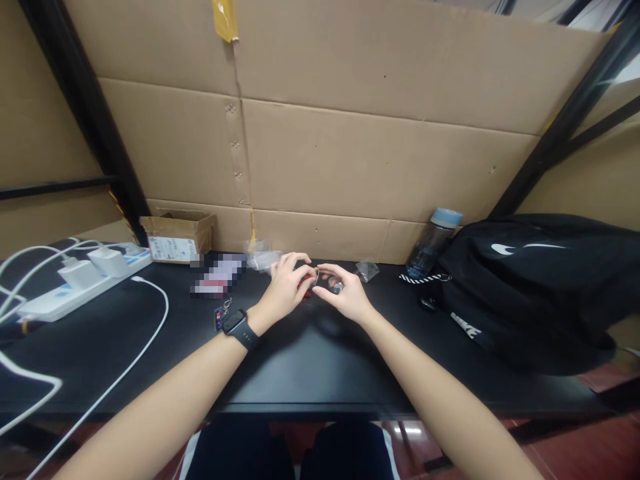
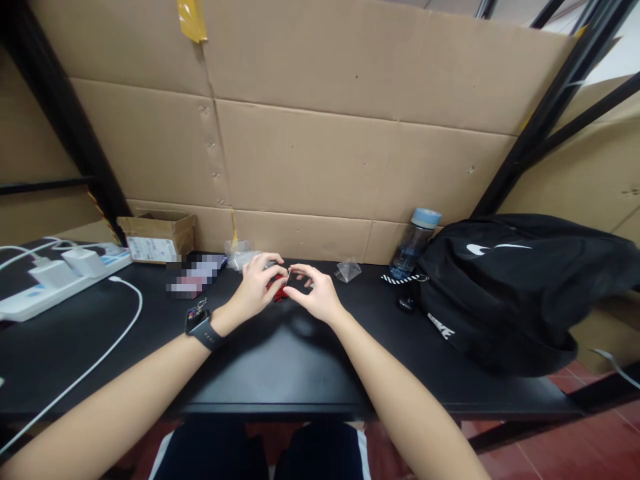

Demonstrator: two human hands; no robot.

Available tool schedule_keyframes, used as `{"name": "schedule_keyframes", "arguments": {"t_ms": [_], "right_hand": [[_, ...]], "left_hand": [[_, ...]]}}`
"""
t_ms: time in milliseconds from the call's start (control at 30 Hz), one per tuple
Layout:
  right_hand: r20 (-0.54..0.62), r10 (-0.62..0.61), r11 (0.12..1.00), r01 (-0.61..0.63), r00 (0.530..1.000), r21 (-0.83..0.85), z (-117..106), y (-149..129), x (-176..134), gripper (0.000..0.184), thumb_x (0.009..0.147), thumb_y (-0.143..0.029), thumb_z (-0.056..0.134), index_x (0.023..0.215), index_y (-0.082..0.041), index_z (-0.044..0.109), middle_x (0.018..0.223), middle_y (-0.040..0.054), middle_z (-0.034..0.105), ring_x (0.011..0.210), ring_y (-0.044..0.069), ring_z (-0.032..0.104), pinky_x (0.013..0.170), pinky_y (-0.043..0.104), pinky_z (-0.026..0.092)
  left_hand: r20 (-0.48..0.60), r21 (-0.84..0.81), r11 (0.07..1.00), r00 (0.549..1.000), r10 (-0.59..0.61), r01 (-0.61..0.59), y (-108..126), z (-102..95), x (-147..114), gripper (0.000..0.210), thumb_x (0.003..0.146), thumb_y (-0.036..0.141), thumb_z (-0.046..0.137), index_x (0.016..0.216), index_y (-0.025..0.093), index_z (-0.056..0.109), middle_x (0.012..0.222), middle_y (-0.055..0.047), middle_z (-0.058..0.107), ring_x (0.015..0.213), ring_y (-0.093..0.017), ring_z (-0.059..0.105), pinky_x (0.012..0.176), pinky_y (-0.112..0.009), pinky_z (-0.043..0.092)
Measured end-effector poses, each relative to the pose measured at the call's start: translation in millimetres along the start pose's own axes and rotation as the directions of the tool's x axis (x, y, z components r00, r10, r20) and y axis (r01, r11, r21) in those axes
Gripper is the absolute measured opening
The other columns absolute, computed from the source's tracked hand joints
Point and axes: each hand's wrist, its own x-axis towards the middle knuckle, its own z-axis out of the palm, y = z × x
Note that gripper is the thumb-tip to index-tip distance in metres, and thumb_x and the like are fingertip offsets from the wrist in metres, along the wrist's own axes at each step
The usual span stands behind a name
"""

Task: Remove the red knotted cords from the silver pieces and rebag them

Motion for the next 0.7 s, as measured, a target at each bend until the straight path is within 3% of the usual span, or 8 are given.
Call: {"name": "schedule_keyframes", "arguments": {"t_ms": [500, 700], "right_hand": [[-0.003, 0.045, 0.993, -0.045, 0.999, 0.109, 6.9, 2.8, -2.6, 0.048, 0.081, -0.038, 0.078, 0.125, -0.025, 0.064, 0.122, 0.0080, 0.070, 0.099, 0.021, 0.068, 0.078, 0.032, 0.054], [-0.013, 0.145, 0.977, -0.141, 0.989, 0.162, 9.3, 6.4, -0.8, 0.042, 0.078, -0.044, 0.079, 0.110, -0.022, 0.062, 0.104, 0.0063, 0.073, 0.090, 0.021, 0.070, 0.073, 0.030, 0.054]], "left_hand": [[0.011, -0.160, 0.974, 0.987, -0.163, 0.163, 4.7, 2.6, 1.3, 0.013, 0.093, 0.030, 0.060, 0.087, 0.022, 0.070, 0.116, -0.007, 0.056, 0.115, -0.026, 0.050, 0.096, -0.045, 0.041], [-0.009, -0.087, 0.991, 0.995, -0.098, 0.097, 2.1, 1.7, 1.8, 0.014, 0.093, 0.030, 0.061, 0.089, 0.024, 0.072, 0.118, -0.009, 0.056, 0.119, -0.030, 0.046, 0.097, -0.048, 0.039]]}}
